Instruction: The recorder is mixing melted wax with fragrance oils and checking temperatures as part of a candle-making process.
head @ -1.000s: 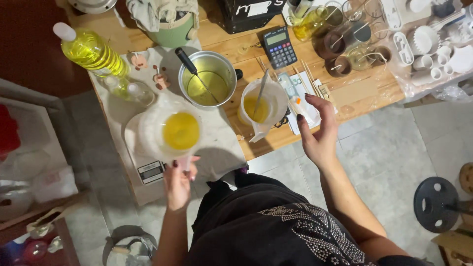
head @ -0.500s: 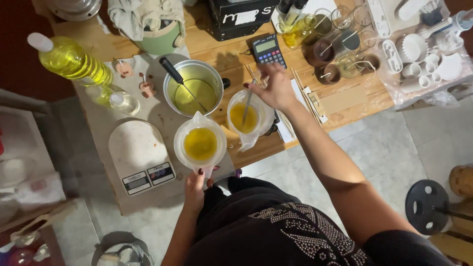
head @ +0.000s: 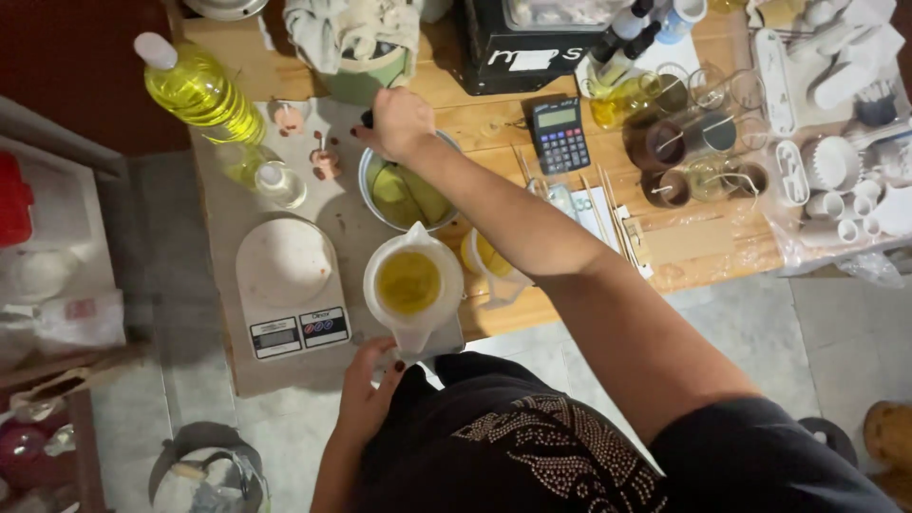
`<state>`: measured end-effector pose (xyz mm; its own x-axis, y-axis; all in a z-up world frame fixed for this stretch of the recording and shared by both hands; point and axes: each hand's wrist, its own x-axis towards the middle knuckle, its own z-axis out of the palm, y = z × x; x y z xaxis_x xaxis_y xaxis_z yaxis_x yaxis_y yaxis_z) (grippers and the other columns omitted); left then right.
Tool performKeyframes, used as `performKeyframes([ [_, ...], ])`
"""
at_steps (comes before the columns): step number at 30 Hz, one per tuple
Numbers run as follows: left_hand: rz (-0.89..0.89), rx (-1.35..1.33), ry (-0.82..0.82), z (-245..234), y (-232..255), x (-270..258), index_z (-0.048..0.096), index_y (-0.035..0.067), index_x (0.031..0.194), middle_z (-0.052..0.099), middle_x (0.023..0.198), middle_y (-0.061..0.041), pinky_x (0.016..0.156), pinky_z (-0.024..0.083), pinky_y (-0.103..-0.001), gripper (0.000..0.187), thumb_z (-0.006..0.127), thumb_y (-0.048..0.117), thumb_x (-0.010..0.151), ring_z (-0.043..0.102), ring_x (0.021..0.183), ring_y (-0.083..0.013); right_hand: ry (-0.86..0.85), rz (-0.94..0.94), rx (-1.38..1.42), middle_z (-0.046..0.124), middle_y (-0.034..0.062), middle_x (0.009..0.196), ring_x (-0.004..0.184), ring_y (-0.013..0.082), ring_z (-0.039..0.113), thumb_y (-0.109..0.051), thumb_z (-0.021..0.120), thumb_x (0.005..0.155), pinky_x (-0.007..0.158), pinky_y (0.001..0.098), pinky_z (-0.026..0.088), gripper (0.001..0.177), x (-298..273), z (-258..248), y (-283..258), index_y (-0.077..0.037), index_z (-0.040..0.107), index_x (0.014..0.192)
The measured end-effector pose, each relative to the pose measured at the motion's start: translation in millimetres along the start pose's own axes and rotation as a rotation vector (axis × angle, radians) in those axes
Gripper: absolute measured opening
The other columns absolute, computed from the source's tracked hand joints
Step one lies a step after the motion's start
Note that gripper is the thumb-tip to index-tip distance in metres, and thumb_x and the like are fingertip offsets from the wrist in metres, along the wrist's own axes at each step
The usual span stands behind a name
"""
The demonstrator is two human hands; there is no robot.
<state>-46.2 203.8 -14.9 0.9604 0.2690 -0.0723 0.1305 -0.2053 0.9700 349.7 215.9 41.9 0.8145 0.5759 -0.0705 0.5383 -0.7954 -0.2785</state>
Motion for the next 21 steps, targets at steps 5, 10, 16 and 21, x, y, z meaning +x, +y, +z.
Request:
performKeyframes([
  [5,-0.021,-0.075,-0.025,-8.3,23.0,-5.9,0.063,0.001,0.127,0.068,0.125,-0.017,0.105,0.045,-0.037,0.037,0.062,0.018,0.094,0.064,0.120,-0.0295,0.134,-0.125,0.047,0.071,0.0194,0.084,0.078,0.0373,0.071,-0.043,0.077,0.087,0.068,0.0470,0.057,0.039,-45.9,-23.5,13.8,-0.004,0.072,0.088],
  [10,-0.029,-0.100,-0.034,5.1,-8.2,1.9,0.061,0.000,0.128,0.068,0.126,-0.017,0.103,0.046,-0.036,0.038,0.064,0.017,0.094,0.063,0.120,-0.0279,0.461,-0.352,0.203,0.071,0.0180,0.080,0.068,0.0363,0.070,-0.025,0.081,0.092,0.062,0.0441,0.057,0.026,-115.5,-73.9,43.5,-0.001,0.071,0.089],
  [16,-0.036,-0.194,-0.135,6.0,-23.6,13.0,0.061,-0.001,0.127,0.072,0.120,-0.015,0.101,0.049,-0.034,0.034,0.062,0.017,0.098,0.067,0.114,-0.0239,0.425,-0.262,0.375,0.072,0.0145,0.084,0.067,0.0248,0.071,-0.019,0.084,0.092,0.063,0.0357,0.057,0.024,-149.7,-66.4,68.2,0.000,0.073,0.102],
  [21,-0.136,-0.049,-0.084,-16.7,11.8,17.1,0.067,0.000,0.117,0.075,0.110,-0.012,0.083,0.055,-0.033,0.030,0.065,0.019,0.095,0.071,0.104,-0.0201,0.372,-0.238,0.448,0.070,0.0129,0.084,0.064,0.0217,0.068,-0.022,0.085,0.089,0.062,0.0336,0.057,0.031,-177.8,-76.5,52.4,0.000,0.073,0.108],
])
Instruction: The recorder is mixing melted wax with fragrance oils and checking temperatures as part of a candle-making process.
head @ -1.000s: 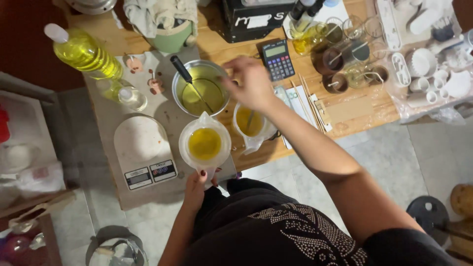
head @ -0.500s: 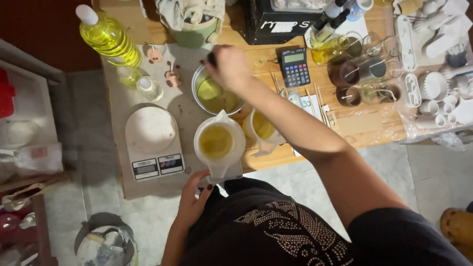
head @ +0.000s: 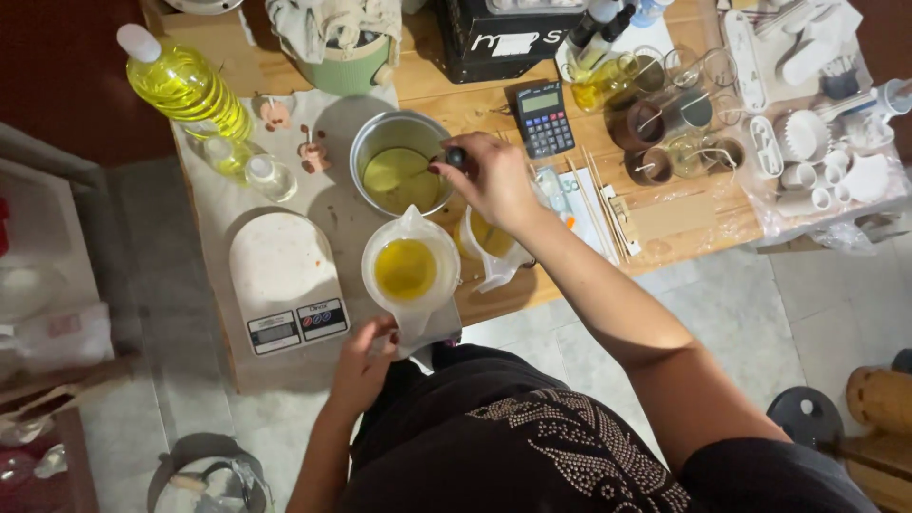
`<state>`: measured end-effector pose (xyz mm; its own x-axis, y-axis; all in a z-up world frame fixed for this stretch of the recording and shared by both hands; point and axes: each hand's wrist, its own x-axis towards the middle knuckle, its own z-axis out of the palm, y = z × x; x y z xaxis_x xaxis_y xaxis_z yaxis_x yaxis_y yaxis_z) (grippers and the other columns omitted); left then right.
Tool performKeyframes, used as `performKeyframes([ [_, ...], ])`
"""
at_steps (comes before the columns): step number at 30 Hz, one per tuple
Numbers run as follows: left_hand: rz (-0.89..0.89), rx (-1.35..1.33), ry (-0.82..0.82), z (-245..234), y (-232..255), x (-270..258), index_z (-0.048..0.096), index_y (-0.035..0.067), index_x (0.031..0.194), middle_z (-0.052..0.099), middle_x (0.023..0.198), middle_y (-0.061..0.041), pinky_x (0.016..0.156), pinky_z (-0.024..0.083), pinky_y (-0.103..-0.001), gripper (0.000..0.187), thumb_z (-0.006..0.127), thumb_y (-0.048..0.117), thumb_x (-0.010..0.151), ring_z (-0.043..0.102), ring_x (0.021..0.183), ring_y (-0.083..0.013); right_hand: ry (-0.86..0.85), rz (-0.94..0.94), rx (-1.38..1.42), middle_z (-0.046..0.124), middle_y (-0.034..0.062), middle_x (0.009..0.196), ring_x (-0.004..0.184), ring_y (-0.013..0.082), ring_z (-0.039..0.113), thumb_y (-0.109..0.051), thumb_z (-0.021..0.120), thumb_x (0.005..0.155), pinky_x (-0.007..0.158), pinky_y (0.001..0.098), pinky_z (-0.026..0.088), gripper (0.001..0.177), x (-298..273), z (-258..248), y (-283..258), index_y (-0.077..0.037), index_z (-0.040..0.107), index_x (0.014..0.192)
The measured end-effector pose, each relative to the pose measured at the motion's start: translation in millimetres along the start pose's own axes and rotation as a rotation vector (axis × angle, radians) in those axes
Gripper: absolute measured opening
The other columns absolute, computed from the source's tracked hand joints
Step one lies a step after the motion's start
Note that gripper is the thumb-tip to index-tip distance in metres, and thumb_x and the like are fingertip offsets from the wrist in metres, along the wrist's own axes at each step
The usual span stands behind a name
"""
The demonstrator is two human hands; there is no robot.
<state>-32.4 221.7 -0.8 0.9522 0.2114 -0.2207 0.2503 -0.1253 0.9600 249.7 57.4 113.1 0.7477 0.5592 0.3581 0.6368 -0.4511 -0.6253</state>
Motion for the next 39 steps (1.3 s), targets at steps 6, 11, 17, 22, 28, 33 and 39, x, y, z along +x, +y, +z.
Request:
performKeyframes([
  [6,0.127,0.059,0.260,-48.0,22.4,-6.2,0.070,-0.001,0.111,0.077,0.096,-0.010,0.084,0.055,-0.030,0.024,0.055,0.016,0.104,0.073,0.089,-0.0168,0.011,-0.079,-0.029,0.070,0.0116,0.087,0.064,0.0192,0.069,-0.020,0.083,0.092,0.060,0.0311,0.056,0.026,-22.7,-15.5,-15.1,-0.001,0.073,0.107],
  [11,0.181,0.029,0.309,-56.2,28.3,-16.4,0.071,-0.001,0.108,0.076,0.096,-0.010,0.083,0.054,-0.030,0.032,0.045,0.016,0.111,0.070,0.087,-0.0164,0.006,-0.058,-0.089,0.069,0.0111,0.084,0.063,0.0202,0.069,-0.020,0.083,0.092,0.060,0.0326,0.056,0.025,-26.7,-33.1,-17.5,-0.001,0.072,0.102],
  [17,0.154,-0.042,0.269,-37.3,25.8,-13.0,0.071,-0.004,0.108,0.075,0.094,-0.010,0.084,0.053,-0.030,0.035,0.043,0.018,0.111,0.069,0.087,-0.0166,-0.174,-0.021,-0.181,0.072,0.0150,0.092,0.079,0.0338,0.071,-0.031,0.081,0.089,0.069,0.0427,0.057,0.029,29.5,10.6,33.8,-0.005,0.074,0.099],
  [22,0.119,-0.031,0.228,-25.9,33.4,-11.7,0.071,-0.004,0.108,0.075,0.091,-0.011,0.085,0.054,-0.031,0.036,0.043,0.019,0.109,0.070,0.087,-0.0171,-0.385,0.184,-0.355,0.074,0.0173,0.094,0.087,0.0375,0.071,-0.051,0.077,0.088,0.075,0.0469,0.056,0.043,98.0,41.9,59.8,-0.009,0.075,0.098],
  [28,0.025,0.003,0.273,-31.6,7.2,-30.4,0.071,-0.004,0.106,0.077,0.097,-0.012,0.087,0.056,-0.031,0.036,0.043,0.019,0.110,0.072,0.088,-0.0176,-0.292,0.223,-0.559,0.075,0.0177,0.091,0.087,0.0367,0.071,-0.060,0.073,0.089,0.075,0.0486,0.057,0.050,59.0,-30.2,74.8,-0.010,0.078,0.096],
  [33,-0.070,-0.060,0.273,-27.1,-10.9,-39.7,0.073,-0.002,0.109,0.077,0.093,-0.014,0.087,0.056,-0.032,0.038,0.042,0.020,0.110,0.073,0.088,-0.0193,-0.324,0.298,-0.307,0.072,0.0127,0.075,0.067,0.0296,0.071,-0.044,0.086,0.076,0.063,0.0430,0.056,0.040,-25.6,-56.7,94.5,-0.012,0.079,0.098],
  [39,-0.071,-0.048,0.193,-16.9,16.0,-27.5,0.074,-0.001,0.108,0.077,0.092,-0.013,0.086,0.057,-0.032,0.037,0.043,0.020,0.108,0.074,0.087,-0.0192,-0.083,0.013,-0.090,0.073,0.0113,0.083,0.071,0.0269,0.072,-0.016,0.073,0.084,0.066,0.0377,0.058,0.014,-63.4,-26.1,61.7,-0.005,0.072,0.093],
])
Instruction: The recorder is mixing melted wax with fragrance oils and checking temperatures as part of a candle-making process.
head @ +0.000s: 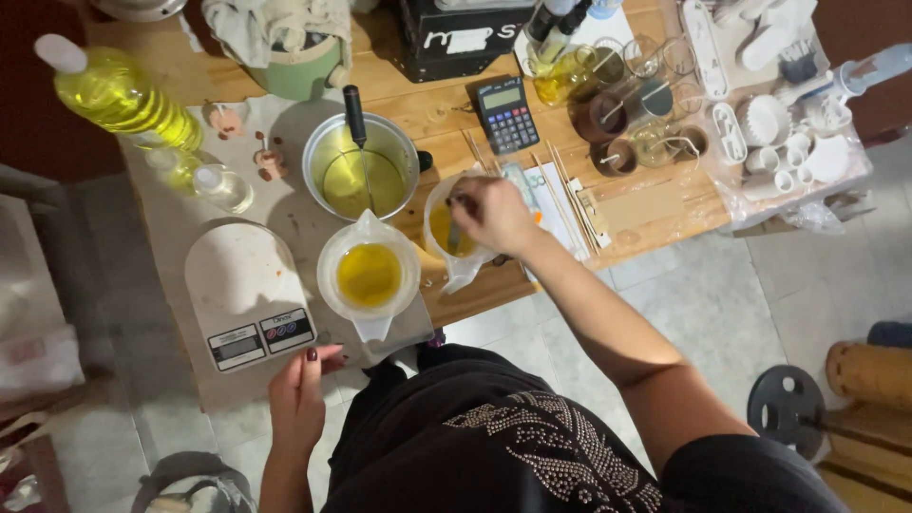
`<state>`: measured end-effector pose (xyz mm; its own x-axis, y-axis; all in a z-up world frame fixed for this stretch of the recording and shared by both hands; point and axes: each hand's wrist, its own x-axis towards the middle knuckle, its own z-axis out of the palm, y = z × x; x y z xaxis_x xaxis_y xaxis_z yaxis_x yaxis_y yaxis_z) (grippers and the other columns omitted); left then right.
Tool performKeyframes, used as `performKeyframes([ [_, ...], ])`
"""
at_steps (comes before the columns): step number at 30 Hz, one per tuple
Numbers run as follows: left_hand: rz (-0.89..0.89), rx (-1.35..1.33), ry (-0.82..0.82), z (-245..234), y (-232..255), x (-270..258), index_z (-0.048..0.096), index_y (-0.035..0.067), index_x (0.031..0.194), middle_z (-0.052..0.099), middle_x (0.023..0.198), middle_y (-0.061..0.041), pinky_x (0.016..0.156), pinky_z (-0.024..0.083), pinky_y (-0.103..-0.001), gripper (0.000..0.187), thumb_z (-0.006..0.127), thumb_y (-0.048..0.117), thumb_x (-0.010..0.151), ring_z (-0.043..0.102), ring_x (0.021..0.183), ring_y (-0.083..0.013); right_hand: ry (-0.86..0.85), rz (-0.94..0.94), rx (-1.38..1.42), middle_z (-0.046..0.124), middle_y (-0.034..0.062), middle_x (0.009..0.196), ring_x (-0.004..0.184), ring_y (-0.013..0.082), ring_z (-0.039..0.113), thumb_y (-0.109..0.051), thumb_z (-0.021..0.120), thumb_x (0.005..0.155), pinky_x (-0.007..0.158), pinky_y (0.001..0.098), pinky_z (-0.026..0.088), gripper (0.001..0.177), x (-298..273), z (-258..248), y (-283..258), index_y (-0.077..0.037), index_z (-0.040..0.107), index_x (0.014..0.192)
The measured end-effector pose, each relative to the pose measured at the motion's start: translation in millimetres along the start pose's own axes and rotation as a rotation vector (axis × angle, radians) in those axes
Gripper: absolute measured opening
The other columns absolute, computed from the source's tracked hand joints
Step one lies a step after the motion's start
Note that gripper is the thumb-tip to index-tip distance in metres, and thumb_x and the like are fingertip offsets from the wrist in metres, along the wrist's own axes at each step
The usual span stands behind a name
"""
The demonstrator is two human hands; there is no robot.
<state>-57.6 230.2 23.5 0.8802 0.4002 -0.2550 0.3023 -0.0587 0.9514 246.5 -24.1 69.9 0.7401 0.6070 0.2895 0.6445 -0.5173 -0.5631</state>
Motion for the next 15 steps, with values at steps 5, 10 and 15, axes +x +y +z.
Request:
performKeyframes([
  [5,0.064,0.056,-0.023,5.9,9.2,5.8,0.073,-0.002,0.106,0.077,0.095,-0.011,0.086,0.055,-0.031,0.035,0.045,0.019,0.108,0.072,0.088,-0.0188,-0.063,0.052,0.034,0.073,0.0151,0.086,0.070,0.0308,0.070,-0.009,0.068,0.096,0.065,0.0391,0.056,0.008,-16.6,-27.4,-12.4,-0.002,0.072,0.099],
  [10,0.181,0.095,0.000,11.1,12.8,6.6,0.072,-0.001,0.107,0.076,0.102,-0.011,0.088,0.053,-0.030,0.028,0.051,0.017,0.107,0.070,0.094,-0.0193,0.180,0.161,0.140,0.075,0.0152,0.093,0.075,0.0210,0.076,-0.005,0.058,0.105,0.064,0.0314,0.060,0.012,-43.6,-65.7,-22.5,0.004,0.063,0.110],
  [15,0.219,0.101,-0.020,20.9,-0.8,12.4,0.071,0.001,0.112,0.077,0.106,-0.012,0.090,0.054,-0.030,0.021,0.063,0.017,0.100,0.073,0.099,-0.0185,0.337,0.361,0.230,0.070,0.0081,0.081,0.065,0.0126,0.066,-0.011,0.054,0.110,0.054,0.0275,0.052,0.016,-78.7,-65.0,11.4,0.004,0.061,0.110],
])
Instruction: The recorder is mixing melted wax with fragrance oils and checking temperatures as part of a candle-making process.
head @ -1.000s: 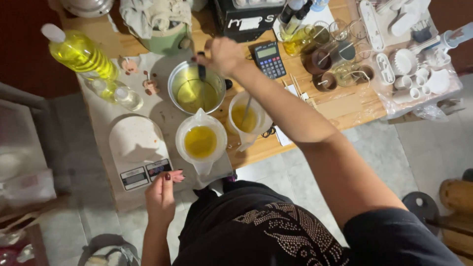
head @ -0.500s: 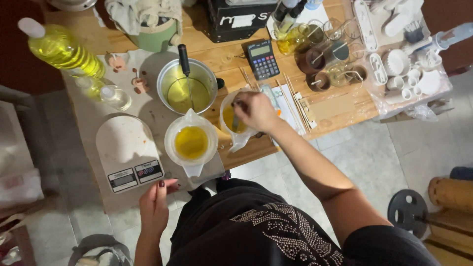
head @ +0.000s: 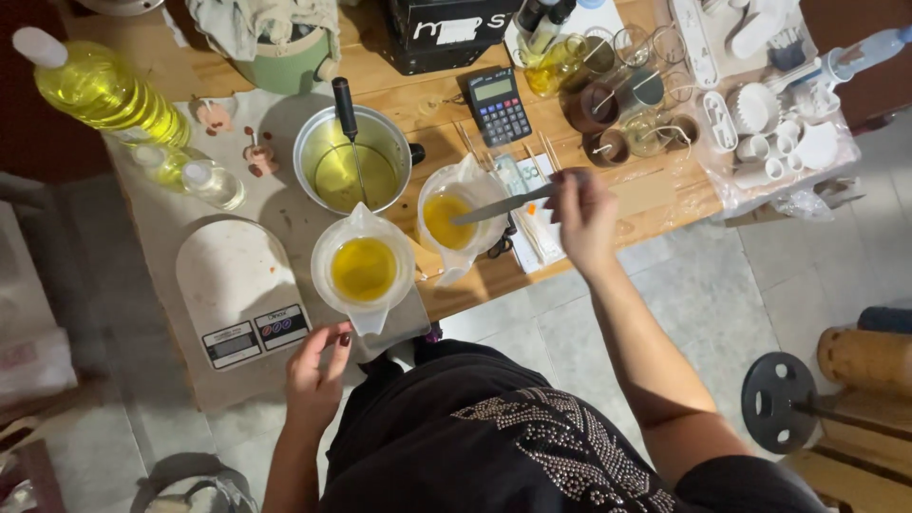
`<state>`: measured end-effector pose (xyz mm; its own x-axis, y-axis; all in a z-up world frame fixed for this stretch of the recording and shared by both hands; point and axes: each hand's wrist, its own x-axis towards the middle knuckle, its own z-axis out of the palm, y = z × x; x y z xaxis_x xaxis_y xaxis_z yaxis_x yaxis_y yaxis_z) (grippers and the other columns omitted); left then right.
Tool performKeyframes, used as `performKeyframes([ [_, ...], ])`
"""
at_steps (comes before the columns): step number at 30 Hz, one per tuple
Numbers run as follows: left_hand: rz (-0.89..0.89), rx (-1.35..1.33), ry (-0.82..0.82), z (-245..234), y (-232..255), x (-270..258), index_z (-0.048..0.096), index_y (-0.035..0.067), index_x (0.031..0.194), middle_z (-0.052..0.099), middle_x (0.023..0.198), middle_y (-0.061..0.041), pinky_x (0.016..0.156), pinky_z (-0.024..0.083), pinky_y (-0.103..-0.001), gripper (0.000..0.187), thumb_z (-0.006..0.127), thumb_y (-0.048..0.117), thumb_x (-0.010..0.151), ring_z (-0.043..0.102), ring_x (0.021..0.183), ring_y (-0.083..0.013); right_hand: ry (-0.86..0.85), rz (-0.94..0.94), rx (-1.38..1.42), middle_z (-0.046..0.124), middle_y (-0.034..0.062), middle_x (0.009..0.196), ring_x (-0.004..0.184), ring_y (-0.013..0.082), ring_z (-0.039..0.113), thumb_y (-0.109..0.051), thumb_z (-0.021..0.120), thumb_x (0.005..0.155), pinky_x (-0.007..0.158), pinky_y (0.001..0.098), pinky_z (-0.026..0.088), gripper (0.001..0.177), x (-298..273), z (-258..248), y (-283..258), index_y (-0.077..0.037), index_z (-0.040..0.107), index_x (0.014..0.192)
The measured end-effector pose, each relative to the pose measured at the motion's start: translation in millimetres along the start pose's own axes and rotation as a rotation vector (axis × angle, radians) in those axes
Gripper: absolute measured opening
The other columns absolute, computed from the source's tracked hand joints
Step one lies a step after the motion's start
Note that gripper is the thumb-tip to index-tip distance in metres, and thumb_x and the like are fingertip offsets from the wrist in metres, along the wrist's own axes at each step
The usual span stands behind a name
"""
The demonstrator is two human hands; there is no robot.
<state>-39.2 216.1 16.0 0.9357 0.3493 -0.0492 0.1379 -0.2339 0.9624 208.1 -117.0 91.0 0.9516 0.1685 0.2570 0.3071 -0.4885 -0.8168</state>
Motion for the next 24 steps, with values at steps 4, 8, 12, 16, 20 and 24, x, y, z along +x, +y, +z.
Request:
performKeyframes([
  [4,-0.049,-0.039,-0.014,6.1,-27.2,3.1,0.071,0.000,0.113,0.078,0.106,-0.011,0.091,0.054,-0.030,0.022,0.066,0.017,0.099,0.074,0.100,-0.0182,0.200,0.188,0.281,0.065,0.0043,0.075,0.059,0.0086,0.057,-0.020,0.050,0.115,0.053,0.0249,0.047,0.026,-21.3,-20.9,61.7,0.001,0.060,0.103],
  [8,-0.152,-0.124,-0.043,13.7,-50.6,3.9,0.071,-0.001,0.112,0.079,0.106,-0.011,0.091,0.054,-0.029,0.026,0.070,0.019,0.096,0.073,0.102,-0.0170,0.480,0.517,0.666,0.061,0.0027,0.070,0.054,0.0092,0.054,-0.020,0.053,0.107,0.046,0.0221,0.038,0.020,-54.0,-38.2,66.8,-0.004,0.062,0.100],
  [12,-0.208,-0.224,-0.120,23.9,-76.4,6.5,0.071,-0.001,0.113,0.077,0.105,-0.009,0.090,0.053,-0.028,0.028,0.071,0.020,0.096,0.070,0.102,-0.0149,0.623,0.550,0.901,0.060,0.0036,0.072,0.060,0.0121,0.056,-0.015,0.055,0.107,0.050,0.0242,0.039,0.016,-74.8,-44.4,57.7,-0.002,0.062,0.102],
  [16,-0.313,-0.391,-0.188,29.3,-93.7,5.9,0.069,-0.002,0.117,0.074,0.107,-0.009,0.091,0.051,-0.028,0.029,0.069,0.020,0.099,0.066,0.101,-0.0146,0.636,0.463,0.891,0.062,0.0052,0.075,0.060,0.0114,0.055,-0.017,0.054,0.111,0.049,0.0226,0.037,0.016,-75.3,-21.8,-19.5,-0.004,0.060,0.104],
  [20,-0.253,-0.592,-0.315,25.8,-61.8,10.6,0.065,-0.002,0.121,0.073,0.116,-0.008,0.101,0.046,-0.029,0.027,0.058,0.018,0.105,0.064,0.111,-0.0136,0.422,0.189,0.719,0.064,0.0047,0.083,0.066,0.0114,0.061,-0.017,0.051,0.113,0.053,0.0243,0.044,0.014,-78.4,26.5,-70.6,-0.004,0.058,0.112],
  [24,-0.184,-0.671,-0.417,23.7,-38.6,16.8,0.061,0.001,0.128,0.074,0.121,-0.007,0.107,0.043,-0.031,0.029,0.050,0.016,0.105,0.064,0.117,-0.0143,-0.100,-0.139,0.060,0.070,0.0081,0.093,0.080,0.0177,0.072,-0.010,0.051,0.113,0.070,0.0330,0.060,0.012,-77.4,93.0,-90.6,-0.002,0.060,0.117],
])
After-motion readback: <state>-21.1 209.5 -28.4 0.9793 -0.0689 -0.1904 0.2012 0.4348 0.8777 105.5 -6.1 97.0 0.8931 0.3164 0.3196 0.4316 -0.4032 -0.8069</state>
